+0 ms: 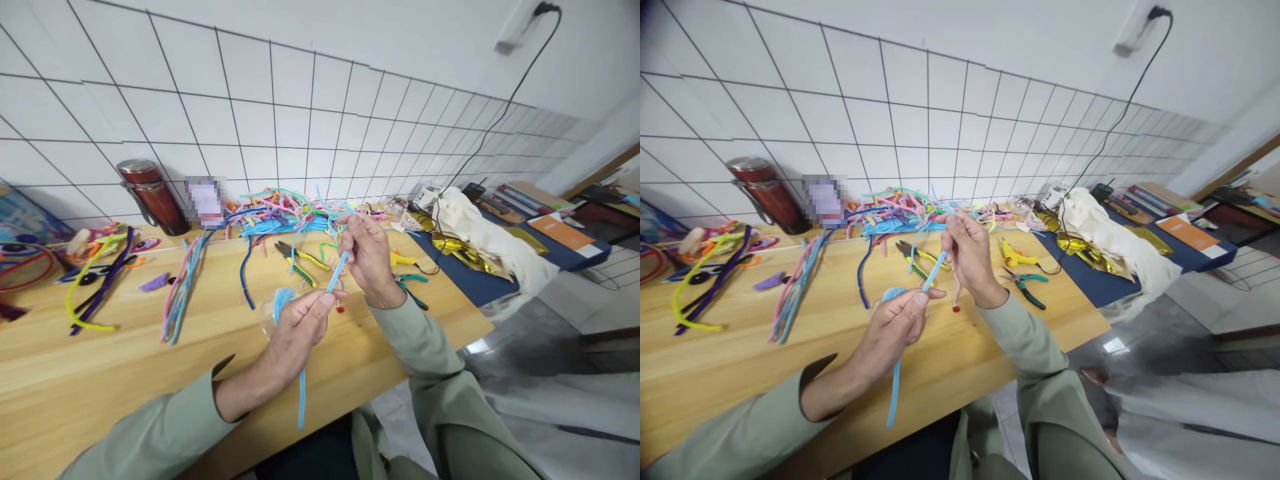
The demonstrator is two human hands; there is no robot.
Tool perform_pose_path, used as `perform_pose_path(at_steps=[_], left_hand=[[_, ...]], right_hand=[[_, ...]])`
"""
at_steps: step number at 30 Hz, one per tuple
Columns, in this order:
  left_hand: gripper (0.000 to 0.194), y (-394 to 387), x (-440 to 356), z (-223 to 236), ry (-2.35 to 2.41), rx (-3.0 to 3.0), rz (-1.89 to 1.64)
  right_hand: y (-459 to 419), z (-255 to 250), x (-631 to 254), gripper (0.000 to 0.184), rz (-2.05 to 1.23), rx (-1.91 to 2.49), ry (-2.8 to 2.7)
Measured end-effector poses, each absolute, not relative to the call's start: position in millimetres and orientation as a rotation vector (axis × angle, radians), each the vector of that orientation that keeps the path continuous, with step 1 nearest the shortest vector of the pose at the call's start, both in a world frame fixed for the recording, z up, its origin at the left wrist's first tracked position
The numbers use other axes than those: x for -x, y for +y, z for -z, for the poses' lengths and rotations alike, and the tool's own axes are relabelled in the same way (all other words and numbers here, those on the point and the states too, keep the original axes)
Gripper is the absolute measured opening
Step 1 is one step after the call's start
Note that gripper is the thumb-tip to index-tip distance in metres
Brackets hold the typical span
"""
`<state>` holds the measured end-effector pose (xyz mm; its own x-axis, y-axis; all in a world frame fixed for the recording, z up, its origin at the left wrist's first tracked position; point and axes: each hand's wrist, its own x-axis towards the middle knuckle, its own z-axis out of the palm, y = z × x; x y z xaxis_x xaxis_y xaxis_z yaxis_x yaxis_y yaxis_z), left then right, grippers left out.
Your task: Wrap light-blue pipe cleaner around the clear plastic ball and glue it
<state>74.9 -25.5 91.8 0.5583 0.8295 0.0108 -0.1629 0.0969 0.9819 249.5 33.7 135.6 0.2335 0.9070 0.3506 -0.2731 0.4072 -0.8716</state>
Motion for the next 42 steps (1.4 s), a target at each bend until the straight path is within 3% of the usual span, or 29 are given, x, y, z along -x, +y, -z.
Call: perform_pose_path(at_steps=[15,21,29,42], left_hand=[[0.064,-38,-79,-78,0.687,-1.387,-0.788],[0.07,-38,-80,-79,0.68,-1.353,-0.813],[0.043,-37,-81,-71,0.792,-1.571,-0.979],[0.037,-46,-81,-59,0.822,-1.704,-1.007]], right_hand=[[54,-136,-280,0.04,-0.715,0.818,-0.963],[60,-136,-294,0.038,-0.711,0.78,-0.941],[63,-138,-306,0.036,-0.676,0.792,-0.946],[65,-135,-293,0.041,-0.734,0.767,-0.92]])
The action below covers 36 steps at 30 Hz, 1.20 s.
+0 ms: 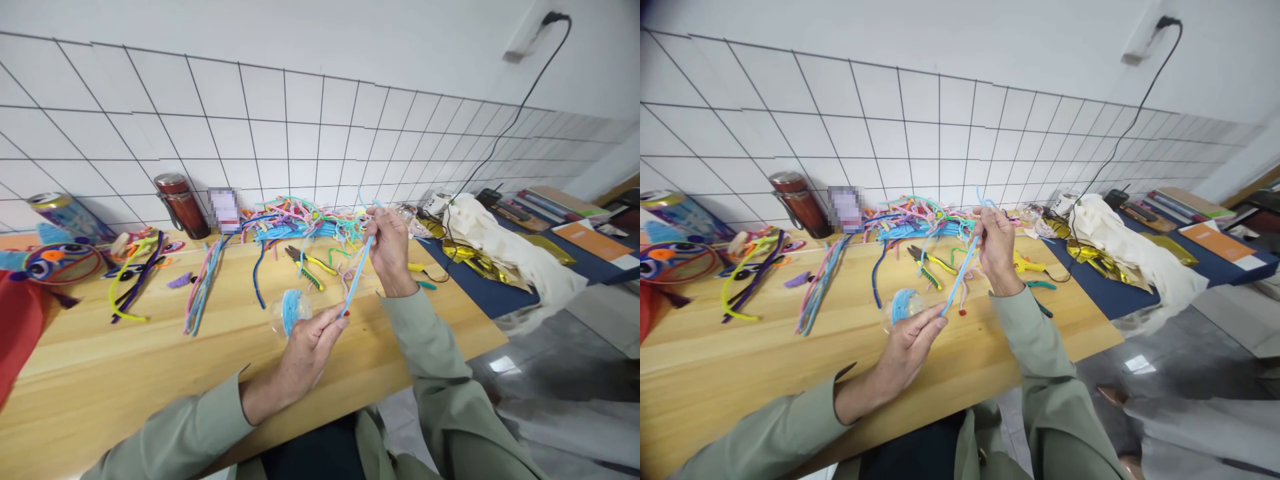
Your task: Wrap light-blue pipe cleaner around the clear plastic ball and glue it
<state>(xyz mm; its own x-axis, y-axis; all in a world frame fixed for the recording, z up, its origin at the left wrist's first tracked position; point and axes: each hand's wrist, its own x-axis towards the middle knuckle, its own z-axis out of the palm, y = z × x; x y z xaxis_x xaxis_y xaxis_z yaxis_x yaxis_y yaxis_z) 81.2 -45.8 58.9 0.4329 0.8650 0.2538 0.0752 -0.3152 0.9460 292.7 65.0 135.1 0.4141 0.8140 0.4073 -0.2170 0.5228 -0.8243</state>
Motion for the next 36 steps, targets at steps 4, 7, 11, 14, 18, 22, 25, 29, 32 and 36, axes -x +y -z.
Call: perform_pose_path(at_steps=[4,7,11,14,18,22,25,29,32,36], left_hand=[[0.042,-48,-77,-70,0.787,-1.75,-0.829],[0.044,-38,-65,-90,0.708,-1.833,-0.784],[0.051,-12,-53,-113,0.762,-1.671,-1.015],[0.059,10,-54,-122,0.755,-1.49,-1.075],[0.062,27,-61,-127,0.668,-1.249,-1.11],[0.057,35,-61,-131,0.61,-1.131,-1.101],[0.059,44,-55,-131,0.587,-1.185,-1.048],[0.061,57,-47,-128,0.613,-1.33,-1.031],[0.059,64,-43,-126,0.641,-1.394,-1.068],[0.05,68,-40,-127,0.633,-1.465,-1.008]], right_hand=[[60,-140,-289,0.043,-0.808,0.8,-0.964],[48,-147,-287,0.044,-0.926,0.819,-1.08],[26,-153,-275,0.043,-1.146,0.807,-1.292],[13,-151,-263,0.04,-1.273,0.785,-1.475],[6,-144,-251,0.039,-1.374,0.811,-1.627],[11,-138,-246,0.042,-1.431,0.877,-1.658],[16,-134,-246,0.044,-1.458,0.923,-1.637],[19,-133,-249,0.046,-1.53,0.997,-1.596],[22,-133,-252,0.045,-1.553,1.035,-1.596],[29,-128,-255,0.038,-1.485,1.064,-1.652]])
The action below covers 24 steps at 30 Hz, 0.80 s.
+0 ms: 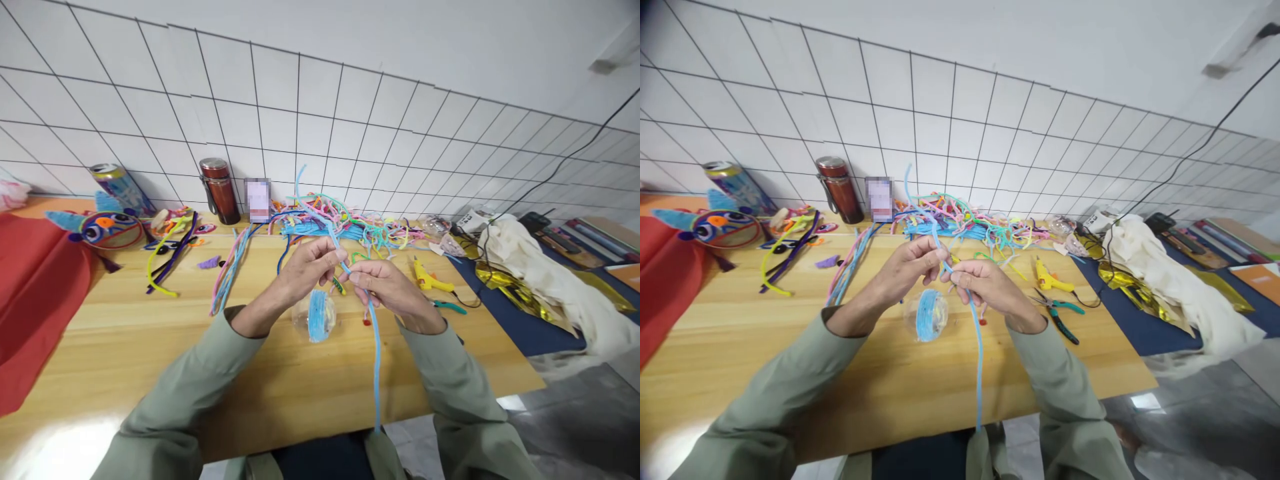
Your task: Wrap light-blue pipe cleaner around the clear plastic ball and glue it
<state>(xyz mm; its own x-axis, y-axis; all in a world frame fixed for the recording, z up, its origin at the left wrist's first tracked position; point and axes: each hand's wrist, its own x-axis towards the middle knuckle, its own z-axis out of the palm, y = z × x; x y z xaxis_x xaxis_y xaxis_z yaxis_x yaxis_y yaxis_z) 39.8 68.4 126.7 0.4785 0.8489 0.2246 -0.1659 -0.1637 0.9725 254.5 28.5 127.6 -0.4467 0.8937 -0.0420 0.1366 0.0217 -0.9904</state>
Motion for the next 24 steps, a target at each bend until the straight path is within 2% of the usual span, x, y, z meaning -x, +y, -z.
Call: perform_pose_path(at_steps=[4,10,13,21,24], left_hand=[[0.046,72,-39,-125,0.632,-1.521,-1.011],[0.047,76,-38,-122,0.638,-1.454,-1.043],[0.048,78,-36,-122,0.634,-1.426,-1.057],[0.054,81,-38,-117,0.678,-1.342,-1.199],[0.056,80,-38,-118,0.669,-1.354,-1.157]], right_hand=[[34,-121,-255,0.033,-1.429,1.113,-1.744],[34,-124,-255,0.042,-1.411,1.054,-1.715],[33,-127,-252,0.038,-1.37,1.056,-1.728],[28,-117,-237,0.014,-0.68,1.228,-1.732],[26,-115,-236,0.015,-0.575,1.244,-1.746]])
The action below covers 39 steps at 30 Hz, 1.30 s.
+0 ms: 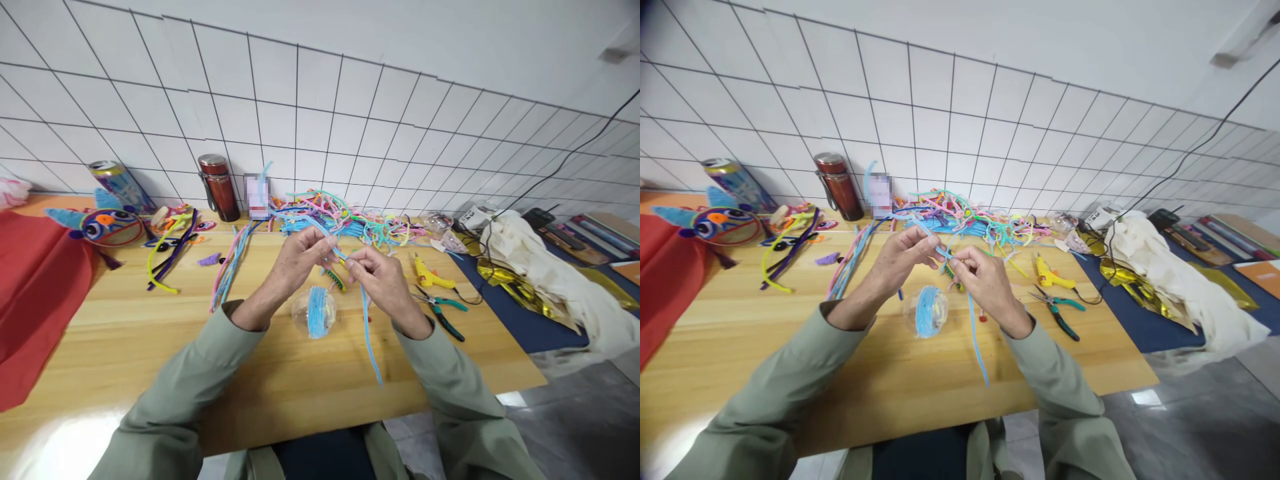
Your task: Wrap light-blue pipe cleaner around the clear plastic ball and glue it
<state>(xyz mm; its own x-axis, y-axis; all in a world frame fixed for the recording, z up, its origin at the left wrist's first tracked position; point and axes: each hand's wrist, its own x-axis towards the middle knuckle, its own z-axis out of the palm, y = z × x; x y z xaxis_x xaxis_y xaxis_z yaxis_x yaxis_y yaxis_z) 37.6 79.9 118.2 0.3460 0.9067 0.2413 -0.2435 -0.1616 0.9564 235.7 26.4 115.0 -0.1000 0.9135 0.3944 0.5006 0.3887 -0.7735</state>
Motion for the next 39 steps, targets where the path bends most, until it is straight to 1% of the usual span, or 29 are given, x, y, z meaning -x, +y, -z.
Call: perform_pose_path(at_steps=[8,13,19,27,33,39], left_hand=[[0.051,76,-40,-120,0.61,-1.406,-1.091],[0.047,80,-40,-120,0.682,-1.412,-1.05],[0.047,81,-36,-122,0.692,-1.435,-1.006],[0.05,85,-33,-121,0.665,-1.415,-0.97],[0.051,84,-34,-119,0.651,-1.336,-0.958],[0.052,84,-33,-118,0.685,-1.288,-0.946]], right_hand=[[26,-115,-236,0.015,-0.531,1.233,-1.738],[27,-114,-235,0.015,-0.575,1.214,-1.768],[28,-114,-236,0.017,-0.531,1.187,-1.748],[30,-119,-240,0.022,-0.82,1.129,-1.719],[29,-125,-246,0.027,-0.964,1.114,-1.738],[31,-126,-249,0.022,-1.015,1.104,-1.741]])
